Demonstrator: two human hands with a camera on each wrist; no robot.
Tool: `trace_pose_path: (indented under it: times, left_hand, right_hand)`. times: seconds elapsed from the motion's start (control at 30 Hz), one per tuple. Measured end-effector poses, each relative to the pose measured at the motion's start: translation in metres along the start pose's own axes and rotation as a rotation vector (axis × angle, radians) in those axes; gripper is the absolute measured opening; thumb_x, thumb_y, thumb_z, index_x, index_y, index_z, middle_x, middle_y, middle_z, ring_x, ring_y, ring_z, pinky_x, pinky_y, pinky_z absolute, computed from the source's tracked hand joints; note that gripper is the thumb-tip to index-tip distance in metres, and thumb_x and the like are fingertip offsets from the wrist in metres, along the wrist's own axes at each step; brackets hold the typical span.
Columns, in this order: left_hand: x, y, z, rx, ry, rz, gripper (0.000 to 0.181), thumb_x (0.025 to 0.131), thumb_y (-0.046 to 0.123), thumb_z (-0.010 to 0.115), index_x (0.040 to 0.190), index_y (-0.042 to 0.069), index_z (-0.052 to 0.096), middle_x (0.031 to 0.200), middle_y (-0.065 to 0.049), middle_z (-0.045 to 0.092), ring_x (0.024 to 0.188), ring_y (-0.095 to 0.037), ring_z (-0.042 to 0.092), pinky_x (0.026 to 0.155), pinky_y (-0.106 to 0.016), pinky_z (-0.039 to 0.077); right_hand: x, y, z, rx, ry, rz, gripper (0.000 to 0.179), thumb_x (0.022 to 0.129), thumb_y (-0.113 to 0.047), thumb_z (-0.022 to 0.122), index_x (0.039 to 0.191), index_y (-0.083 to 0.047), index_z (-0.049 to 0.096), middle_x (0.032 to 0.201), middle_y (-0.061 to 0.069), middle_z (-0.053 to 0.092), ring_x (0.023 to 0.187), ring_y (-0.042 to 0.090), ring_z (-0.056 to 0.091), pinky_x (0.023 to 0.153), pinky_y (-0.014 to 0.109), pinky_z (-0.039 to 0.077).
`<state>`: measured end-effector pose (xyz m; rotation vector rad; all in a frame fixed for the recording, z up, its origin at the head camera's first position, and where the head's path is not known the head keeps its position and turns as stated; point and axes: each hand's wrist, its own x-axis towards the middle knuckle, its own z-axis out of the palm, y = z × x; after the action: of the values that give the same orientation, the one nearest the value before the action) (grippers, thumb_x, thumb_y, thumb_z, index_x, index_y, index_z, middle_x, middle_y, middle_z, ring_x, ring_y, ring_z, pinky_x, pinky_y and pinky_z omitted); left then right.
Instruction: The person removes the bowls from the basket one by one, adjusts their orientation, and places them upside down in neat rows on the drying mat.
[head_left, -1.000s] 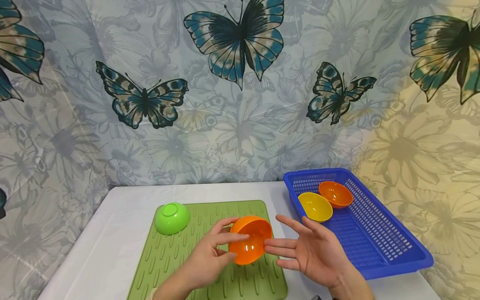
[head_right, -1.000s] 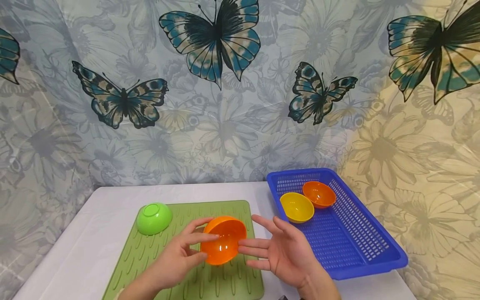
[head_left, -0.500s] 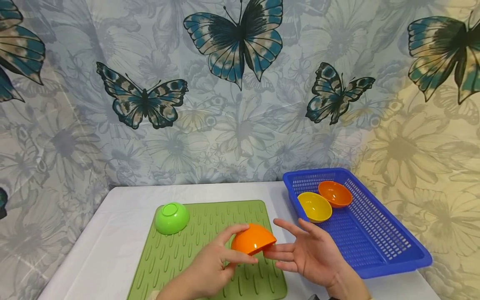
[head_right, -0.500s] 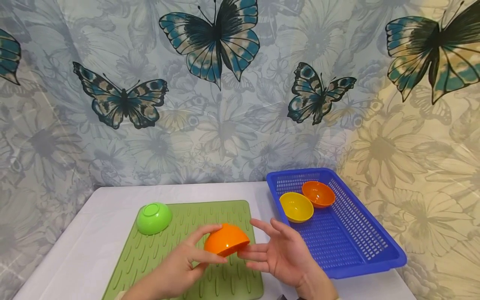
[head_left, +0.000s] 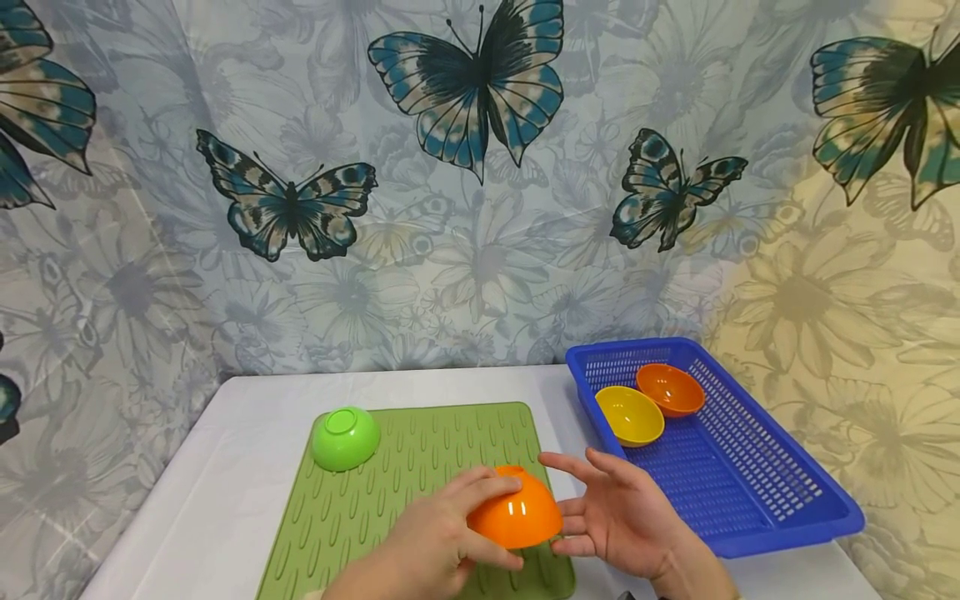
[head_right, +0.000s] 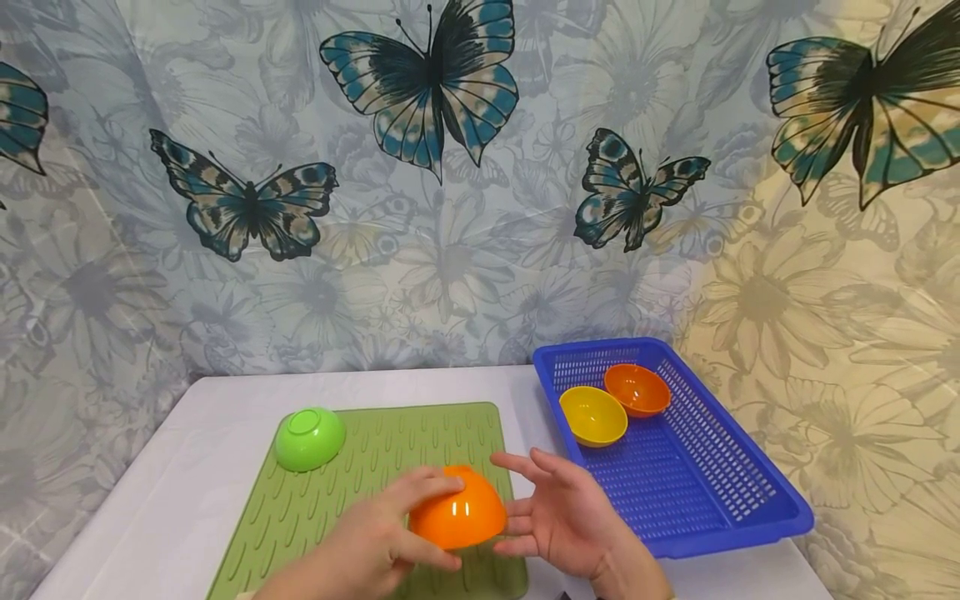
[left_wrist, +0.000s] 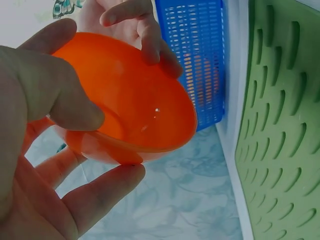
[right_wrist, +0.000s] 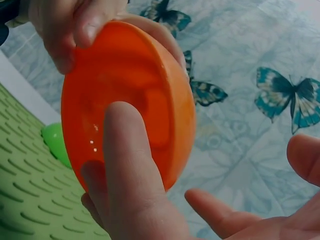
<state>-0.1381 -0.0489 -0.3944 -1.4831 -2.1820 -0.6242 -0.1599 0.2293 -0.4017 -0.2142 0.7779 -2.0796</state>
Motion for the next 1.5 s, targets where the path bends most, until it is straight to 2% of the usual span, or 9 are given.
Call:
trace_pose_path:
  times: [0.17, 0.3, 0.43, 0.53, 0.67, 0.8, 1.0, 1.33, 1.5]
  left_hand:
    - [0.000, 0.001, 0.001, 0.032, -0.055, 0.034, 0.058, 0.053, 0.003, 0.080, 0.096, 0.042, 0.073, 0.140, 0.002, 0.041, 0.125, -0.024, 0.037, 0.067, -0.021, 0.050]
    - [0.000, 0.002, 0.001, 0.062, -0.098, 0.041, 0.059, 0.053, 0.004, 0.081, 0.096, 0.044, 0.072, 0.140, 0.003, 0.040, 0.126, -0.024, 0.036, 0.060, -0.017, 0.047]
    - [0.001, 0.005, 0.001, 0.105, -0.141, 0.026, 0.057, 0.056, 0.008, 0.081, 0.097, 0.046, 0.071, 0.141, 0.005, 0.038, 0.126, -0.023, 0.035, 0.055, -0.015, 0.044]
    - [0.002, 0.007, 0.001, 0.165, -0.168, 0.032, 0.048, 0.061, 0.019, 0.083, 0.097, 0.049, 0.070, 0.142, 0.007, 0.036, 0.127, -0.023, 0.034, 0.054, -0.019, 0.046]
    - [0.003, 0.009, 0.002, 0.238, -0.159, 0.087, 0.028, 0.069, 0.040, 0.080, 0.093, 0.051, 0.070, 0.141, 0.007, 0.037, 0.127, -0.024, 0.035, 0.058, -0.022, 0.050]
    - [0.005, 0.009, 0.003, 0.278, -0.130, 0.157, 0.015, 0.075, 0.049, 0.071, 0.090, 0.050, 0.071, 0.139, 0.005, 0.040, 0.126, -0.025, 0.036, 0.062, -0.021, 0.051]
    - [0.004, 0.009, 0.006, 0.300, -0.118, 0.200, 0.009, 0.083, 0.051, 0.063, 0.087, 0.049, 0.071, 0.141, 0.002, 0.039, 0.127, -0.027, 0.036, 0.066, -0.024, 0.052]
    - [0.006, 0.011, 0.005, 0.307, -0.129, 0.227, 0.007, 0.082, 0.047, 0.064, 0.083, 0.048, 0.071, 0.141, 0.002, 0.039, 0.130, -0.027, 0.033, 0.083, -0.030, 0.049]
    - [0.006, 0.012, 0.007, 0.303, -0.131, 0.226, 0.007, 0.081, 0.044, 0.065, 0.081, 0.048, 0.071, 0.139, 0.003, 0.040, 0.130, -0.026, 0.032, 0.085, -0.034, 0.048]
  right_hand:
    - [0.002, 0.001, -0.002, -0.031, 0.021, 0.043, 0.066, 0.098, -0.049, 0.020, 0.150, -0.013, 0.000, 0.136, 0.037, 0.032, 0.112, 0.041, 0.051, 0.092, 0.048, 0.041]
    - [0.003, 0.002, -0.005, -0.085, -0.015, 0.046, 0.062, 0.100, -0.045, 0.016, 0.149, -0.010, 0.006, 0.134, 0.037, 0.034, 0.115, 0.043, 0.049, 0.091, 0.047, 0.042]
    - [0.004, 0.003, -0.005, -0.115, -0.009, 0.046, 0.057, 0.101, -0.041, 0.018, 0.148, -0.009, 0.013, 0.132, 0.037, 0.037, 0.115, 0.044, 0.048, 0.091, 0.048, 0.042]
    - [0.005, 0.003, -0.004, -0.141, 0.012, 0.054, 0.055, 0.101, -0.038, 0.021, 0.147, -0.008, 0.018, 0.132, 0.036, 0.038, 0.113, 0.045, 0.049, 0.088, 0.048, 0.044]
    - [0.006, 0.003, -0.002, -0.178, 0.024, 0.074, 0.051, 0.102, -0.035, 0.024, 0.146, -0.009, 0.025, 0.133, 0.032, 0.039, 0.112, 0.045, 0.050, 0.084, 0.048, 0.046]
    - [0.008, 0.005, 0.000, -0.216, 0.028, 0.080, 0.049, 0.102, -0.031, 0.026, 0.145, -0.008, 0.028, 0.132, 0.029, 0.041, 0.112, 0.045, 0.049, 0.082, 0.048, 0.047]
    - [0.009, 0.010, 0.001, -0.277, 0.035, 0.039, 0.044, 0.103, -0.025, 0.028, 0.141, -0.005, 0.035, 0.131, 0.027, 0.045, 0.108, 0.047, 0.051, 0.075, 0.047, 0.050]
    - [0.011, 0.014, 0.004, -0.349, 0.032, 0.021, 0.035, 0.102, -0.017, 0.031, 0.134, -0.005, 0.037, 0.123, 0.023, 0.050, 0.098, 0.043, 0.057, 0.069, 0.045, 0.052]
    - [0.012, 0.016, 0.003, -0.344, 0.056, 0.030, 0.032, 0.101, -0.016, 0.035, 0.131, -0.008, 0.039, 0.122, 0.021, 0.050, 0.098, 0.043, 0.057, 0.066, 0.044, 0.053]
